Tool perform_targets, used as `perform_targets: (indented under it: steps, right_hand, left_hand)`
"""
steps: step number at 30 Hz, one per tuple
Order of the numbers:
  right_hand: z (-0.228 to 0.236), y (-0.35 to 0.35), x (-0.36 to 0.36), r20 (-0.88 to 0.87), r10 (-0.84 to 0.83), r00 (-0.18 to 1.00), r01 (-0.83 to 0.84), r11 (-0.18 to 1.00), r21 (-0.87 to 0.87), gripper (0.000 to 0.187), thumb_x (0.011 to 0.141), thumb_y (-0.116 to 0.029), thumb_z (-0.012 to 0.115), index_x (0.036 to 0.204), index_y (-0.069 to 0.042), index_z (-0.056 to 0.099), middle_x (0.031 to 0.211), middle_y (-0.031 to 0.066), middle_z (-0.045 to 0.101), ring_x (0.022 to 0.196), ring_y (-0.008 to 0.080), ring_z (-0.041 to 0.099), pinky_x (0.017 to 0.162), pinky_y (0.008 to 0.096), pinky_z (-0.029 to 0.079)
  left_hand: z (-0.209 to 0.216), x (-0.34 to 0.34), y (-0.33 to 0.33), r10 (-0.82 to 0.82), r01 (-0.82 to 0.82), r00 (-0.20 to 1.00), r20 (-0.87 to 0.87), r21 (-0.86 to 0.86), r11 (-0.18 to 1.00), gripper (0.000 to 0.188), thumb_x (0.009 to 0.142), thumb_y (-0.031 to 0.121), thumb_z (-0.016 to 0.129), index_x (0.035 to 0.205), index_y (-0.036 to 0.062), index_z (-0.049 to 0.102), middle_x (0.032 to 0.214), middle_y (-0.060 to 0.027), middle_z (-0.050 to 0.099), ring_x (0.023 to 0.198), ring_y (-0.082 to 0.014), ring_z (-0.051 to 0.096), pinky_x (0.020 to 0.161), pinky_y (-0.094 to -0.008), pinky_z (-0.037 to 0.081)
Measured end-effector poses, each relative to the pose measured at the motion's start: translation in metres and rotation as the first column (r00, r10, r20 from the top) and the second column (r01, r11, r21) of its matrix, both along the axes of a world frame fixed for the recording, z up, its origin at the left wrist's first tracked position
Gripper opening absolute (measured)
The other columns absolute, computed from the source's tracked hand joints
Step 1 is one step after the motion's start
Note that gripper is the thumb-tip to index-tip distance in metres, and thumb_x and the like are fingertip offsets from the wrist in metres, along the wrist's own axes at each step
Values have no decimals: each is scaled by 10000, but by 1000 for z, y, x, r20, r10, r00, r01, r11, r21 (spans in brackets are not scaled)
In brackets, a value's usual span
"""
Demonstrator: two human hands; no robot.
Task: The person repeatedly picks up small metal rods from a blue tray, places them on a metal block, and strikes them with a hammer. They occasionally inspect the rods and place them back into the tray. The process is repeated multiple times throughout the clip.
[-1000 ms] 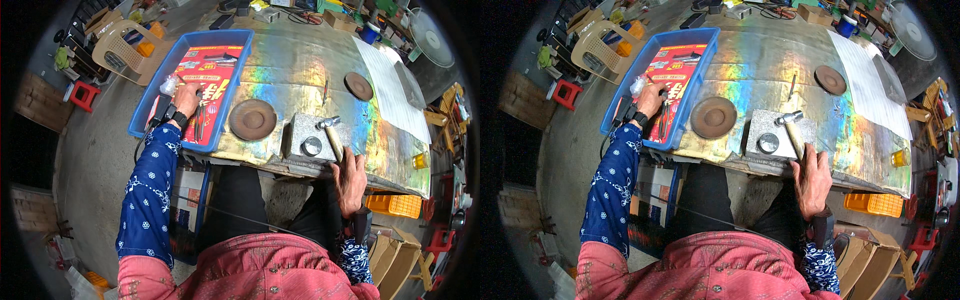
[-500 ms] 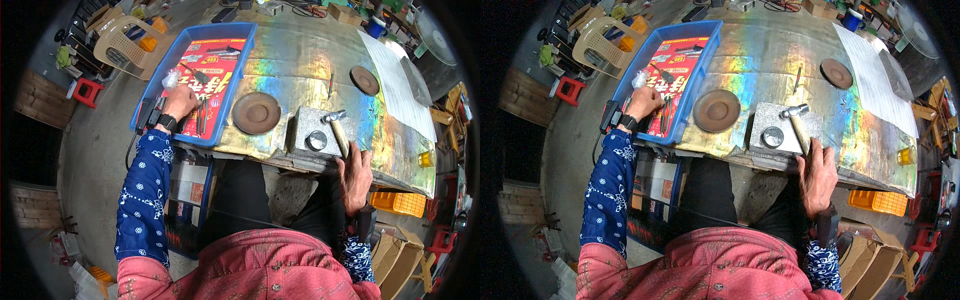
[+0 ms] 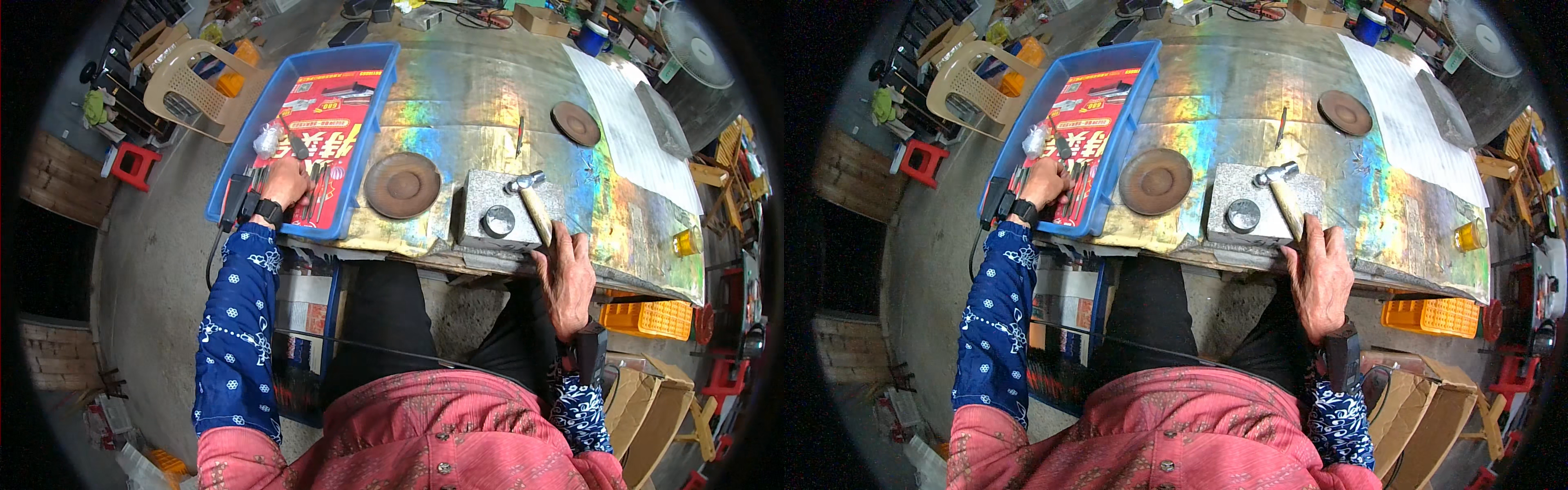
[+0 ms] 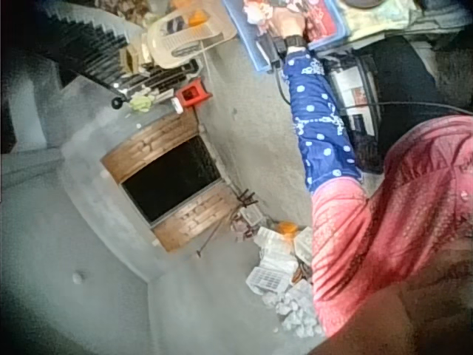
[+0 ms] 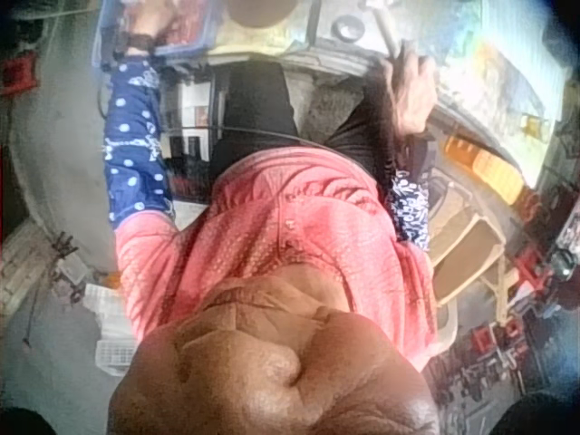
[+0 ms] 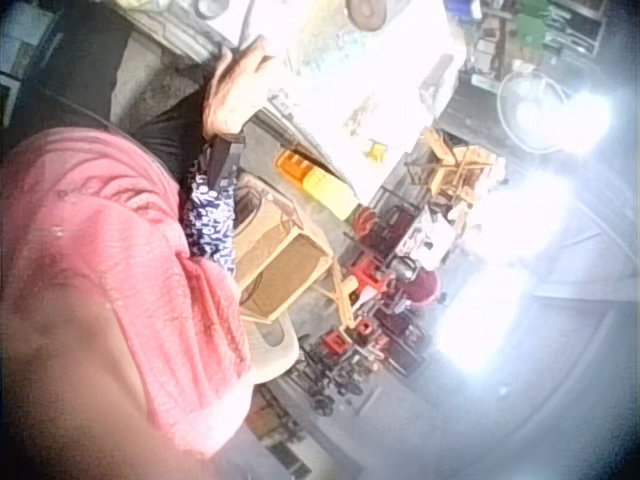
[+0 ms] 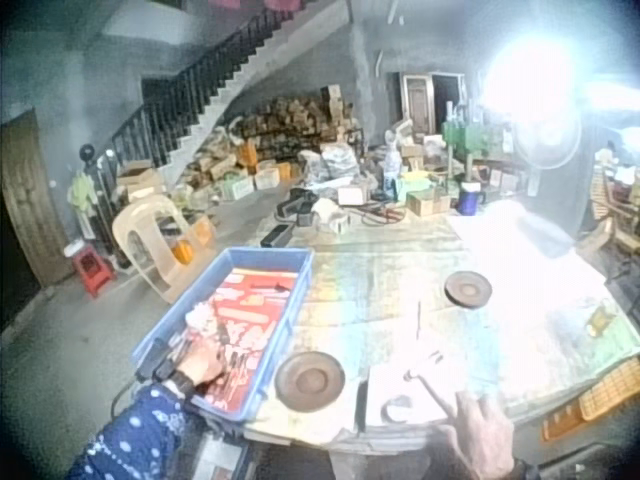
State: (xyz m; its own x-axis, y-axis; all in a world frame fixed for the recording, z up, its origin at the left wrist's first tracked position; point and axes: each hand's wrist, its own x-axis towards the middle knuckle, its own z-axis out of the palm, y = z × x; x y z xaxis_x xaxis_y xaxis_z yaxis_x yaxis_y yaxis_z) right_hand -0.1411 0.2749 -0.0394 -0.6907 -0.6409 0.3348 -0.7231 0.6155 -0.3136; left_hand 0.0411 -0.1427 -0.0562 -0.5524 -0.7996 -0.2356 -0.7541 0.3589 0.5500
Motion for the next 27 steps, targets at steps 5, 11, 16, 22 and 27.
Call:
perform_targets:
  steps: [5,11,16,22,27]
  right_hand:
    - [0,1,0,14,-7,1000,7,1000,-2,530,795,-139,720,1273,-68,502,961,165,490,838,360,558,689,431,477]
    - [0,-1,0,1,0,1000,0,1000,-14,531,794,-129,719,1273,-66,498,953,165,480,831,360,554,681,430,473]
    - [-1,0,0,-3,-3,1000,3,1000,-20,532,800,-125,712,1279,-71,488,949,170,469,822,367,549,672,438,467]
    - [-3,0,-2,9,30,1000,-29,998,-63,521,811,-111,696,1284,-71,481,963,189,464,816,395,538,671,451,461]
    - [-5,-1,-2,-4,8,1000,-8,999,-33,506,818,-104,694,1281,-68,493,966,190,460,823,394,540,671,455,459]
  left_hand:
    - [-6,4,-3,-136,139,990,29,-231,963,248,809,135,702,649,-33,615,583,-108,628,464,-181,620,482,-337,492]
    - [-6,-5,-29,-91,98,995,42,-585,805,310,761,198,736,1025,51,674,878,-176,688,848,-342,664,756,-411,517]
    - [-21,-32,-40,-138,232,971,198,-612,756,345,732,203,754,1050,86,691,1000,-168,682,959,-344,643,829,-437,506]
    - [-23,-50,-30,-305,190,950,-70,-647,739,220,756,161,692,958,76,711,876,-177,687,848,-345,659,762,-430,516]
    - [-20,-79,5,-491,312,859,-146,-611,728,206,785,148,652,972,72,695,868,-205,670,807,-372,649,735,-450,506]
